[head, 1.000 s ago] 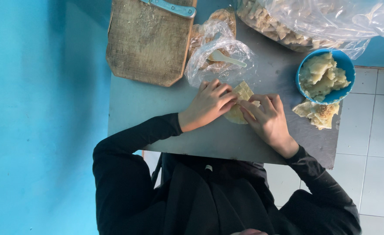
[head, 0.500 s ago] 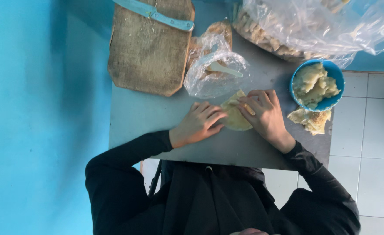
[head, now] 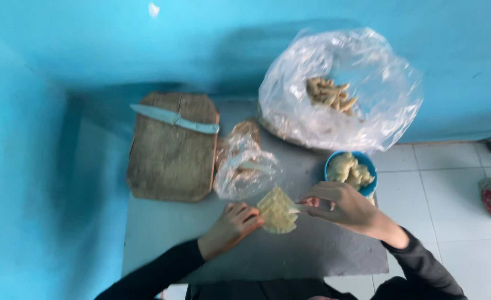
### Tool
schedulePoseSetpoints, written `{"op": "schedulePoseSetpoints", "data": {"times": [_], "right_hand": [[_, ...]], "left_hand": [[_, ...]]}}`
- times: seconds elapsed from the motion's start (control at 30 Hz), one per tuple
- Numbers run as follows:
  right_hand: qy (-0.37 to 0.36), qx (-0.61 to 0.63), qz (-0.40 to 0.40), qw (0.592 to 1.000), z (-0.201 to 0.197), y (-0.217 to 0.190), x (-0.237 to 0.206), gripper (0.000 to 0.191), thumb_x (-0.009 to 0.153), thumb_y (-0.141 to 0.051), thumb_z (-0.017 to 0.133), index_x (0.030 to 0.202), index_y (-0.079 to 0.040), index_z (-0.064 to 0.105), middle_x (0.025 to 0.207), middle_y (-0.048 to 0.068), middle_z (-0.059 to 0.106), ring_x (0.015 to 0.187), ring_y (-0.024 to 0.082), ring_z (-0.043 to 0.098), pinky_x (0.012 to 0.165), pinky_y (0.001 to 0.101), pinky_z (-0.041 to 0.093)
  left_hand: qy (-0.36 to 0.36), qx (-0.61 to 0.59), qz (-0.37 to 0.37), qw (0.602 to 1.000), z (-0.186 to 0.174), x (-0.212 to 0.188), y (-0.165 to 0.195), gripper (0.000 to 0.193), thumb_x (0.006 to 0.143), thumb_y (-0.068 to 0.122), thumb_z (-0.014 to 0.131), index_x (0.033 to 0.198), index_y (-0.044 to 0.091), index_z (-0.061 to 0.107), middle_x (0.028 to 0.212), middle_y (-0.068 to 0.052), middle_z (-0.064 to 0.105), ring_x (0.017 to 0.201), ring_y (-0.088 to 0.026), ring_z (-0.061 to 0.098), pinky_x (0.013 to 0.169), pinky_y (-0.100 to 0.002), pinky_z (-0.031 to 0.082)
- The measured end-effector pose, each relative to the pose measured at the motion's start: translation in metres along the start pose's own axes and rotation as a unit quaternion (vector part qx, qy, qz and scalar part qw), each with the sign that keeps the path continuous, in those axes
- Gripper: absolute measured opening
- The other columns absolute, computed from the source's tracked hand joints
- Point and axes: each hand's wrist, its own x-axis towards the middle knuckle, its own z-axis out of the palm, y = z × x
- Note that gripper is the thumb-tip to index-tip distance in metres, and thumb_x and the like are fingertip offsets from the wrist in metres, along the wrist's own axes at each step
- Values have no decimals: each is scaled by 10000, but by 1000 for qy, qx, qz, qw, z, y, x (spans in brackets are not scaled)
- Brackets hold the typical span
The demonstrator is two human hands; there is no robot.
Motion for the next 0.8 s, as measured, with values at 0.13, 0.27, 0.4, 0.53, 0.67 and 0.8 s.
{"op": "schedulePoseSetpoints", "data": {"times": [0.13, 0.27, 0.4, 0.53, 0.67, 0.8], "right_hand": [[150, -72, -35, 985, -71, -16, 0, 276, 825, -220, 792, 1089, -137, 782, 921, -33, 782, 791, 86, 735, 630, 273, 556], [296, -153, -29, 942, -113, -17, 38, 197, 938, -156, 770, 1128, -101, 764, 1004, 19, 771, 782, 142, 689, 643, 294, 508], [355, -253, -50, 899, -117, -16, 67, 245, 969, -130, 789, 1195, -47, 749, 1071, 88, 756, 878, 210, 692, 730, 343, 531], [371, -280, -72, 883, -108, -17, 58, 219, 1006, -78, 764, 1222, -44, 754, 1139, 101, 762, 949, 236, 704, 776, 365, 555], [376, -247, -76, 890, -83, -20, 28, 129, 1020, -64, 750, 1149, -62, 742, 1120, 59, 762, 886, 175, 720, 749, 325, 563], [297, -218, -172, 914, -36, -25, 9, 118, 910, -83, 743, 1024, -81, 712, 1048, 44, 763, 877, 201, 720, 728, 344, 566]], "left_hand": [[11, -20, -25, 999, 5, 6, -1, 253, 920, 217, 765, 1127, 116, 661, 1089, -23, 619, 1029, -223, 581, 864, -393, 413], [0, -47, -53, 997, 4, 7, -1, 266, 918, 217, 776, 1125, 110, 649, 1088, -31, 622, 1015, -223, 583, 857, -393, 407], [-2, -55, -53, 997, 5, 8, -2, 278, 916, 213, 783, 1133, 107, 644, 1088, -29, 622, 1020, -217, 587, 861, -393, 403], [-2, -70, -61, 996, 6, 8, -1, 279, 916, 200, 787, 1136, 102, 645, 1095, -30, 623, 1024, -213, 589, 868, -389, 404], [0, -54, -55, 997, 3, 9, -1, 293, 893, 170, 774, 1150, 102, 652, 1107, -35, 626, 1041, -224, 588, 868, -397, 401], [11, -43, -32, 998, -1, 9, -2, 323, 878, 201, 765, 1159, 97, 644, 1123, -52, 621, 1069, -244, 579, 886, -414, 403]]}}
